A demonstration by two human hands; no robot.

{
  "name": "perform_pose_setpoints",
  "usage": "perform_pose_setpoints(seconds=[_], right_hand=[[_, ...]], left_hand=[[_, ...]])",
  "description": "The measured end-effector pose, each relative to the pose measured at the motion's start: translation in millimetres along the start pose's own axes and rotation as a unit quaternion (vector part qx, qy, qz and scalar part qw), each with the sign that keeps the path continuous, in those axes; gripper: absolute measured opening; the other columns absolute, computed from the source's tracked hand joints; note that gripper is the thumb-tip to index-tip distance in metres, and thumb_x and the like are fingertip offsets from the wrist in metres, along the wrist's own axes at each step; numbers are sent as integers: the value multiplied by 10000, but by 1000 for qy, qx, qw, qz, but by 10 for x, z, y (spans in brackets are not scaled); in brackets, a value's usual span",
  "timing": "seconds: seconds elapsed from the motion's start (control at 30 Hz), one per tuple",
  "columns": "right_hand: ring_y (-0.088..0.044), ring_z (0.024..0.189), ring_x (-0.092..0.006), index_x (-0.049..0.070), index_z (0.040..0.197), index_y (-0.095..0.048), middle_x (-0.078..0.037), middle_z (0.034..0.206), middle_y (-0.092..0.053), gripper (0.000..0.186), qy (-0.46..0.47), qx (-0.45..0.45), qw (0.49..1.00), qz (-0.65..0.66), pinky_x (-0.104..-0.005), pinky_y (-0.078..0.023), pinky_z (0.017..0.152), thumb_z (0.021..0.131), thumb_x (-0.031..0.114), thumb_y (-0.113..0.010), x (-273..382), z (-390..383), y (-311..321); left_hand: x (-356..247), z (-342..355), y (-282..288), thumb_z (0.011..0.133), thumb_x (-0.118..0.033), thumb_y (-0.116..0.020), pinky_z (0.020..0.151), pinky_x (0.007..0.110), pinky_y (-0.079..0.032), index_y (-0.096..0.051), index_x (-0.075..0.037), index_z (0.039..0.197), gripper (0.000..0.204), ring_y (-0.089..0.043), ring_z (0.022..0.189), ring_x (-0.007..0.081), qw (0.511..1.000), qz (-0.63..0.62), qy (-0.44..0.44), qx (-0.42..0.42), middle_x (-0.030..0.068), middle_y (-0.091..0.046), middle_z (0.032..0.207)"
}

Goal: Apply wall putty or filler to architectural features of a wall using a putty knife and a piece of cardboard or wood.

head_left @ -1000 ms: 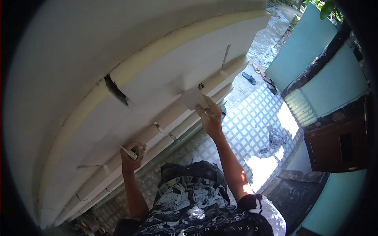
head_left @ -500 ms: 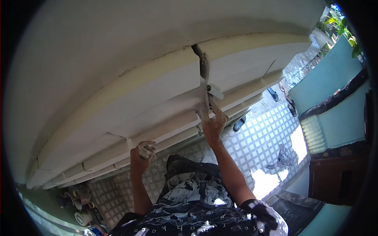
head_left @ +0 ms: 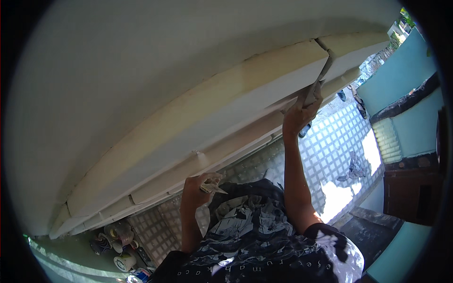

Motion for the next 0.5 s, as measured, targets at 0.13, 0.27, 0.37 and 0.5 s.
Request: perform_pose_setpoints(seconds=[0.13, 0.27, 0.37, 0.5], right_hand=[[-577, 1010, -290, -12, 944, -464, -228, 1205, -564, 89, 21, 70, 997, 14, -343, -456, 851, 869, -13, -512, 349, -662, -95], [-578, 1083, -383, -35, 1005, -523, -252, 1134, -591, 246, 213, 344, 905, 132, -420, -505, 897, 773, -109, -484, 805, -1782, -84], [-566, 1103, -369, -38, 1107, -558, -237, 1161, -583, 343, 227, 468, 837, 168, -437, -486, 939, 768, -76, -524, 960, -1949, -82], [-542, 1152, -354, -29, 1142, -580, -206, 1209, -571, 300, 308, 362, 880, 22, -491, -429, 984, 856, 52, -549, 1096, -1587, 25]], left_hand=[[108, -102, 216, 758, 11, -666, 510, 263, -419, -665, -57, 923, 179, -567, 542, 132, 1000, -12, 22, 4, 97, -624, 655], [299, -220, 429, 767, 6, -663, 493, 241, -406, -675, -57, 915, 161, -538, 498, 112, 1000, 13, 23, 11, 83, -606, 621], [331, -191, 512, 782, 14, -652, 473, 224, -375, -672, -36, 903, 133, -495, 475, 75, 998, -10, 27, 49, 54, -561, 560], [529, -243, 570, 804, 34, -625, 475, 218, -398, -664, -13, 901, 115, -510, 483, 67, 991, -101, 54, 67, 41, -582, 587]])
Point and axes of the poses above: each hand's wrist, its own z-axis towards the middle knuckle, its own y-axis out of the back of the hand, x = y × z, the point moved 6 cm from there along z, towards the middle knuckle
